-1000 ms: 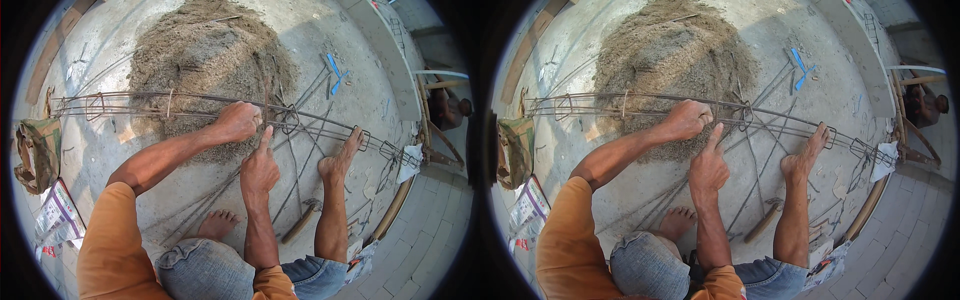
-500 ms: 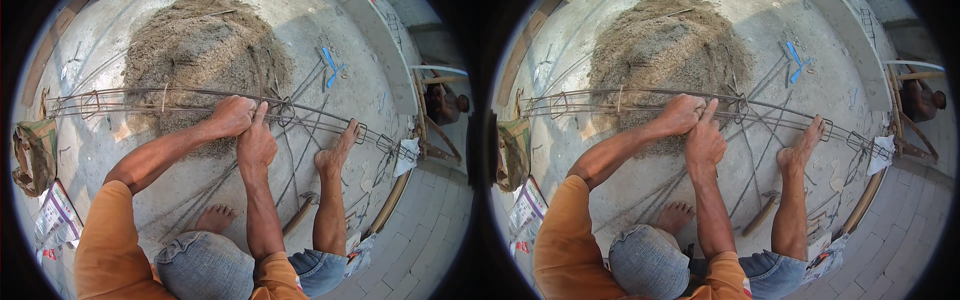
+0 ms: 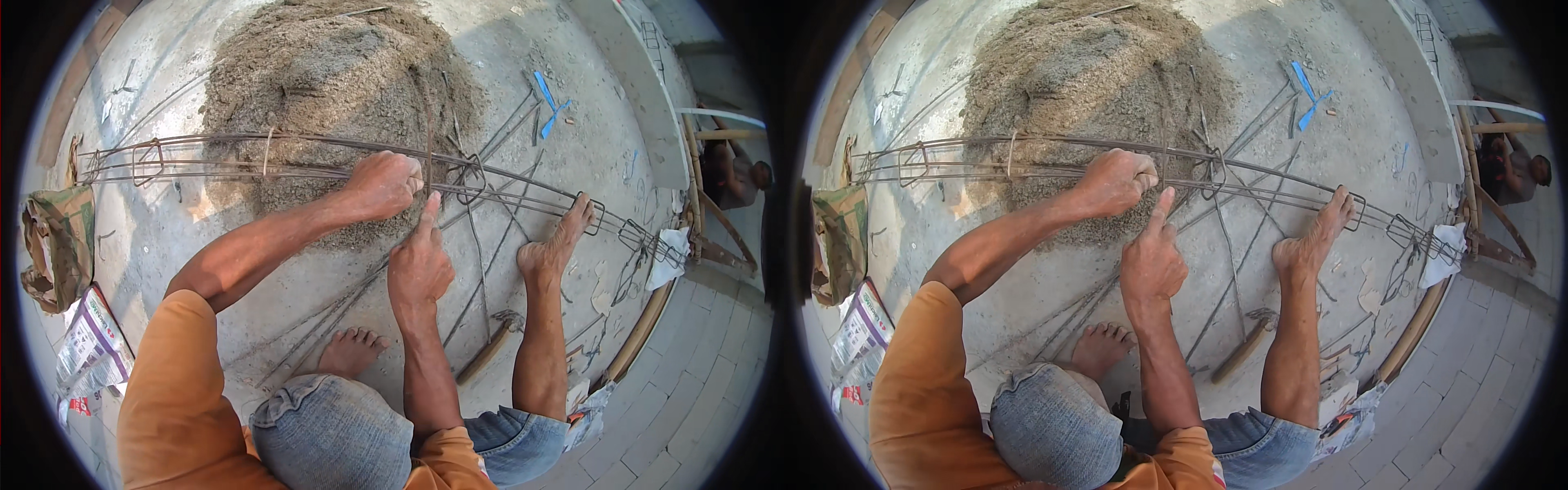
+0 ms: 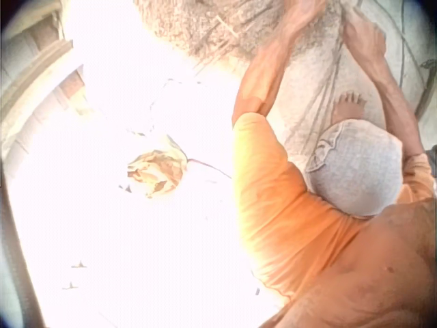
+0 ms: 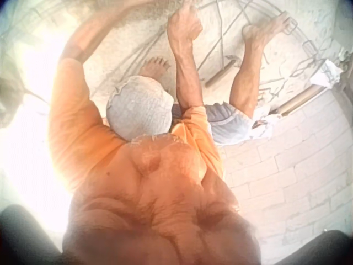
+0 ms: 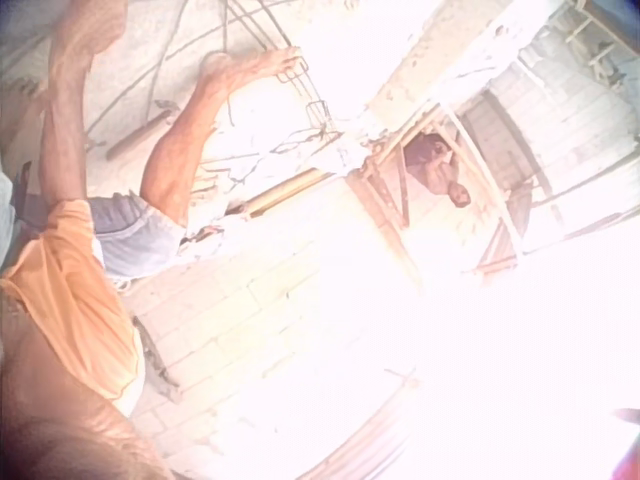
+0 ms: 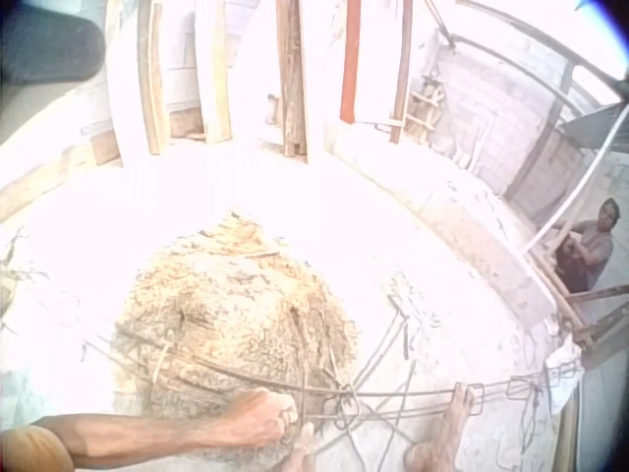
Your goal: The person assembles a rebar cage on a concrete floor by positioning metal rods and securing them together, using a hammer to tap the rebar and wire into place.
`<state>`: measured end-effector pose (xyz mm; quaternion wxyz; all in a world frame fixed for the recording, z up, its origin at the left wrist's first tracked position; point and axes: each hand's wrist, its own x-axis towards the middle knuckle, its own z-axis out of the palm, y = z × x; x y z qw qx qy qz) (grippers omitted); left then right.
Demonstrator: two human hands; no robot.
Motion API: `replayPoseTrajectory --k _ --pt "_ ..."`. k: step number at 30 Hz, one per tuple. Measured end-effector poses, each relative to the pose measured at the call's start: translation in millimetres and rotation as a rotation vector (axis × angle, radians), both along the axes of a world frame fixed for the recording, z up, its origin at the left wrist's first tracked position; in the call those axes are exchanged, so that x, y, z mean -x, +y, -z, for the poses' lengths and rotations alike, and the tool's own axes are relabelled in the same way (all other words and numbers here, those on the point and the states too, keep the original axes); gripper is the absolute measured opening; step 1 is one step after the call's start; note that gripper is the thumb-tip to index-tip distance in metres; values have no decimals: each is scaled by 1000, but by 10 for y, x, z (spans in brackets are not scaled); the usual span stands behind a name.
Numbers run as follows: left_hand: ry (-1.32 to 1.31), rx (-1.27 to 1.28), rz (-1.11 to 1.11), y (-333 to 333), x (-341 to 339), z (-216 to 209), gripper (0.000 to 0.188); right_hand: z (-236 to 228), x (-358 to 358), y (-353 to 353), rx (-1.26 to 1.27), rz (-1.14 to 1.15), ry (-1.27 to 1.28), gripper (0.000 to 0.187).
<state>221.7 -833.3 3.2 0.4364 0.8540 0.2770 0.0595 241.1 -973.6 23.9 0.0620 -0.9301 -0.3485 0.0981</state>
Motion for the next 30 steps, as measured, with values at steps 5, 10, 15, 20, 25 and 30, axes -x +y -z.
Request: replayPoseTrajectory --k 5,10,15,20,25,30 --pt "20 116 19 70 -95 -20 13 -2 -188 166 -99 -52 -119 72" --pt "39 21 37 39 -137 -2 14 -3 -219 224 -74 -3 -55 77" --pt "15 82 0 38 -54 59 15 -23 -31 -47 -42 -31 -35 78" --pt "39 58 46 36 -207 -141 15 128 -370 340 -152 -44 -246 79" --pt "-1 -5 7 4 -32 41 15 -20 38 -206 86 -13 33 81" --pt "-32 26 -8 145 -163 -57 16 51 -122 -54 -84 -13 -67 83"
